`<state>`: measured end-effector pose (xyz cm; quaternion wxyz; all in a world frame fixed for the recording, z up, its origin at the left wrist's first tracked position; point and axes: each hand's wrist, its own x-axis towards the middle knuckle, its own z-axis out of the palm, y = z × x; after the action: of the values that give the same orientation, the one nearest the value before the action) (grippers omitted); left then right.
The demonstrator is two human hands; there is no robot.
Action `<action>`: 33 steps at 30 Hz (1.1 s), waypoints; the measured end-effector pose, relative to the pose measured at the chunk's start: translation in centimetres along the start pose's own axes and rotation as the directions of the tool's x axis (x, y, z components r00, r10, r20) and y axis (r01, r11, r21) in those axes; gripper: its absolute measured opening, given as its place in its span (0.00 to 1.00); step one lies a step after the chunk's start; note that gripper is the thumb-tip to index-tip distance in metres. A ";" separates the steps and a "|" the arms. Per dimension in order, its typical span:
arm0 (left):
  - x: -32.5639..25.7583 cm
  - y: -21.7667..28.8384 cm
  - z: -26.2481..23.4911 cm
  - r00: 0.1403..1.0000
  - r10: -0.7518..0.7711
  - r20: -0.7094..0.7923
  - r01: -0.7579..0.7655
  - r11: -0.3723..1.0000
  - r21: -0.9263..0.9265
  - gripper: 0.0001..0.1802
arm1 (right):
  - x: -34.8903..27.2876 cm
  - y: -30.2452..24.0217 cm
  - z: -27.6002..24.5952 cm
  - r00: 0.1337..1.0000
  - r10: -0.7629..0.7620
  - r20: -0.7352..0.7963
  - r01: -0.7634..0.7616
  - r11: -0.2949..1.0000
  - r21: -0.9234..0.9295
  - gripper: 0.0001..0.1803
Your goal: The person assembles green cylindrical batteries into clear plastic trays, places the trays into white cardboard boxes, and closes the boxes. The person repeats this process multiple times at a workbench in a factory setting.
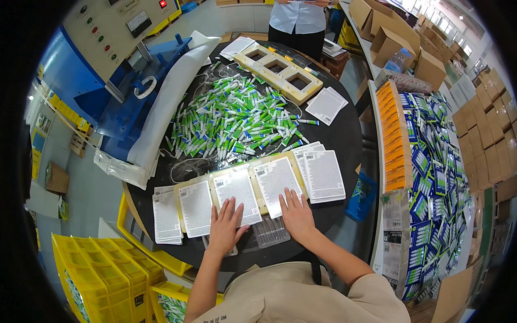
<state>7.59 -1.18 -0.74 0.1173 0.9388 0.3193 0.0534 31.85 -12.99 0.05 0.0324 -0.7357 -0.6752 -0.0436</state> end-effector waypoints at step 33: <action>-2.9 -5.2 -1.4 0.983 -0.132 -0.124 0.093 0.955 -0.281 0.39 | 8.8 -0.2 4.1 0.990 0.119 -0.081 -0.086 0.941 0.328 0.33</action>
<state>2.00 1.37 -0.76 0.2260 0.8877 0.3692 0.1568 32.45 -3.83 -3.09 0.1887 -0.7514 -0.6315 0.0329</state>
